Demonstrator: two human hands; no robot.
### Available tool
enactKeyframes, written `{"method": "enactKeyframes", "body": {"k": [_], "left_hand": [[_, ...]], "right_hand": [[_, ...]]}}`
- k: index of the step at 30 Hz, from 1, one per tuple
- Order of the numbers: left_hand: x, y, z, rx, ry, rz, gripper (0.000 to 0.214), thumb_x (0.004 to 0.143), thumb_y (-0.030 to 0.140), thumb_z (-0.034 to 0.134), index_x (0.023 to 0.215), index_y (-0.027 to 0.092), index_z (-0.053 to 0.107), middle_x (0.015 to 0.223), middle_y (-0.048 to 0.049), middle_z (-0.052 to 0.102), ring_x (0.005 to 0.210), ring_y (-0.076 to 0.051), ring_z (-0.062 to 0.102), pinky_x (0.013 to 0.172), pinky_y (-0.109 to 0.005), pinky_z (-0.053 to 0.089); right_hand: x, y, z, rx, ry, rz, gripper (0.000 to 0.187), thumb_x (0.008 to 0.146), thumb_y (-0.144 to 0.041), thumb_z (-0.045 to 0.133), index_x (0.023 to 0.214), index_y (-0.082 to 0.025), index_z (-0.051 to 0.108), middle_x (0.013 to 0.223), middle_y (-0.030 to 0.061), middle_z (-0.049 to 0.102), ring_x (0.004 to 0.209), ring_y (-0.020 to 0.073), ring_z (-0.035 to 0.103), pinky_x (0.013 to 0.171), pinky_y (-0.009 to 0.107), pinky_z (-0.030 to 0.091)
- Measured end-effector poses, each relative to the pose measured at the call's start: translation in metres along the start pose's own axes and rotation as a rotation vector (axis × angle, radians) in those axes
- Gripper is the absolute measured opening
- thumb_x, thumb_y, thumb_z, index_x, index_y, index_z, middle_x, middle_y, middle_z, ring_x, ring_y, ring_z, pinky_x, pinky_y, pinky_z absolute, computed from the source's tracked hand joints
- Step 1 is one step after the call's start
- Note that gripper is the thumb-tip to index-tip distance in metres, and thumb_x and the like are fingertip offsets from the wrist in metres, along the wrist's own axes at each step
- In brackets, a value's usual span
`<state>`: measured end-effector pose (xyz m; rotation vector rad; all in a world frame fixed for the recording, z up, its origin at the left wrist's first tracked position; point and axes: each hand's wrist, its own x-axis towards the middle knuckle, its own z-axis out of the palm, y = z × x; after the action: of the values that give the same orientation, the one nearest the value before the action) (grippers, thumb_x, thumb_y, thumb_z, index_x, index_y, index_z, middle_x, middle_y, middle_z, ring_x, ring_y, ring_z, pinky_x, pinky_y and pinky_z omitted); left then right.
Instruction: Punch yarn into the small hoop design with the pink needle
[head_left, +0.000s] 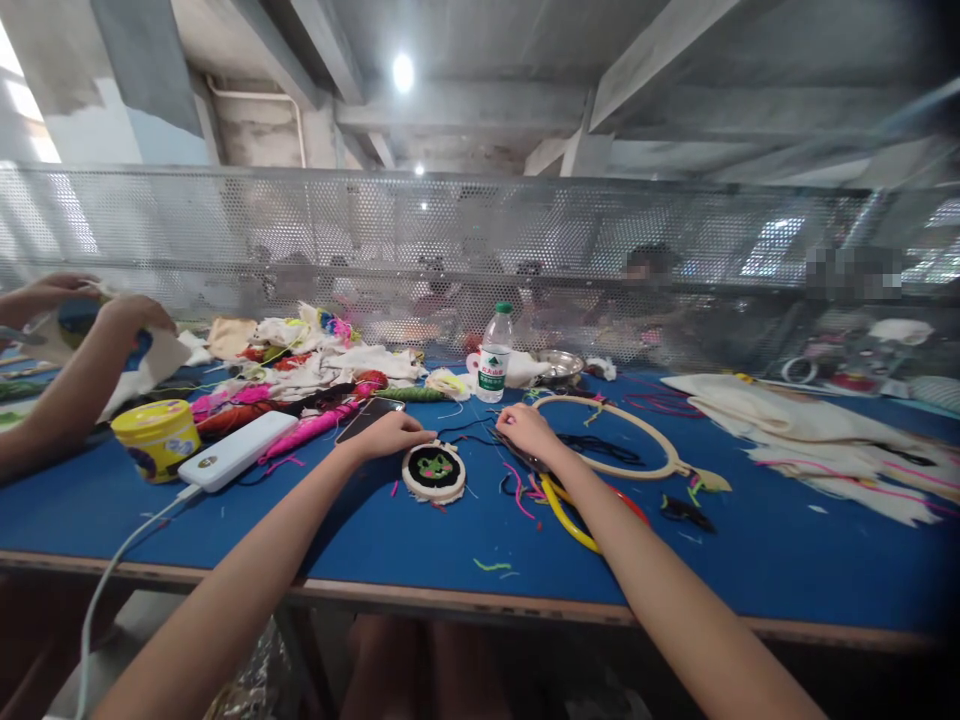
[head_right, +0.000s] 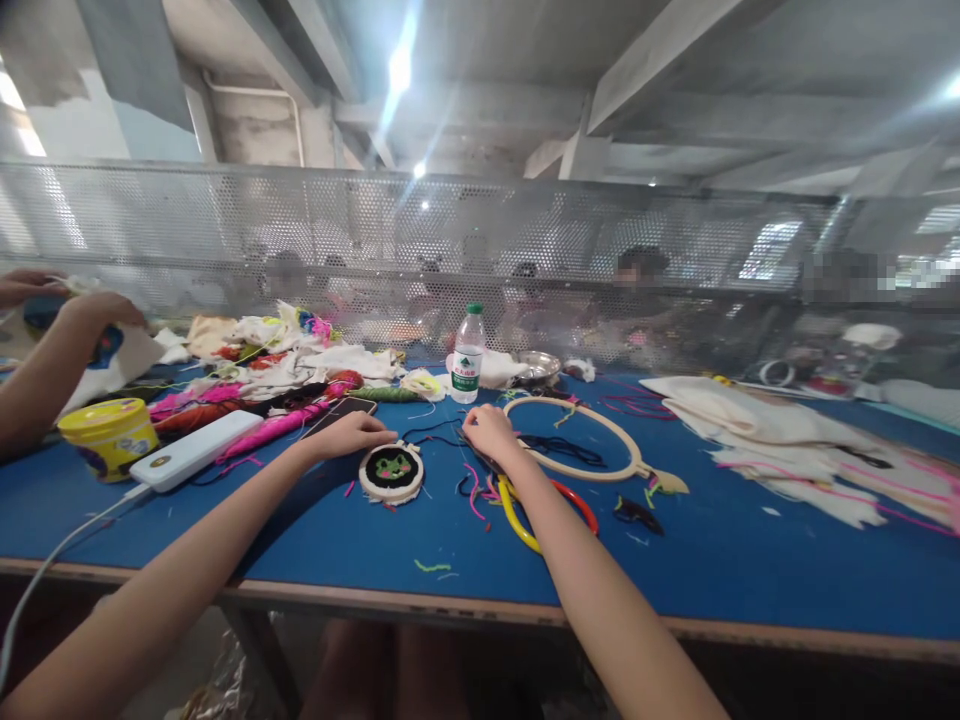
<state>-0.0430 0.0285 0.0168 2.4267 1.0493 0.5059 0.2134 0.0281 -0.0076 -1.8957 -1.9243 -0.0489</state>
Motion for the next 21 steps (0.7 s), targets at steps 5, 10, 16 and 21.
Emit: {"method": "enactKeyframes", "body": {"k": [5, 10, 16, 21], "left_hand": [[0.002, 0.000, 0.002, -0.088, -0.017, 0.018, 0.045, 0.074, 0.053, 0.049, 0.069, 0.012, 0.068, 0.060, -0.0009, 0.057, 0.059, -0.013, 0.048, 0.054, -0.022, 0.033], [0.000, 0.006, -0.002, -0.142, -0.118, 0.031, 0.036, 0.069, 0.046, 0.060, 0.095, 0.023, 0.069, 0.101, -0.0047, 0.060, 0.101, -0.021, 0.049, 0.088, -0.024, 0.033], [-0.011, 0.017, -0.012, -0.238, -0.381, -0.060, 0.091, 0.048, 0.040, 0.077, 0.129, 0.026, 0.039, 0.135, -0.0048, 0.038, 0.123, -0.025, 0.035, 0.095, -0.028, 0.033], [-0.012, 0.018, -0.009, -0.167, -0.344, -0.037, 0.094, 0.033, 0.036, 0.081, 0.120, 0.021, 0.049, 0.127, -0.0062, 0.047, 0.120, -0.028, 0.037, 0.094, -0.029, 0.033]], "right_hand": [[0.003, 0.000, -0.004, 0.049, 0.040, -0.017, 0.016, 0.077, -0.018, 0.045, 0.074, -0.018, 0.061, 0.089, 0.0060, 0.062, 0.089, 0.0172, 0.053, 0.076, 0.024, 0.036], [0.004, 0.002, -0.004, 0.079, 0.073, -0.010, 0.014, 0.077, -0.017, 0.046, 0.078, -0.018, 0.060, 0.091, 0.0064, 0.061, 0.092, 0.0178, 0.052, 0.078, 0.025, 0.036], [0.001, 0.001, -0.004, 0.094, 0.065, -0.019, 0.013, 0.073, -0.017, 0.052, 0.082, -0.018, 0.061, 0.095, 0.0058, 0.060, 0.094, 0.0187, 0.052, 0.079, 0.026, 0.036], [0.001, 0.000, -0.003, 0.100, 0.057, -0.020, 0.011, 0.073, -0.018, 0.053, 0.080, -0.018, 0.062, 0.093, 0.0057, 0.060, 0.093, 0.0183, 0.052, 0.079, 0.026, 0.036]]}}
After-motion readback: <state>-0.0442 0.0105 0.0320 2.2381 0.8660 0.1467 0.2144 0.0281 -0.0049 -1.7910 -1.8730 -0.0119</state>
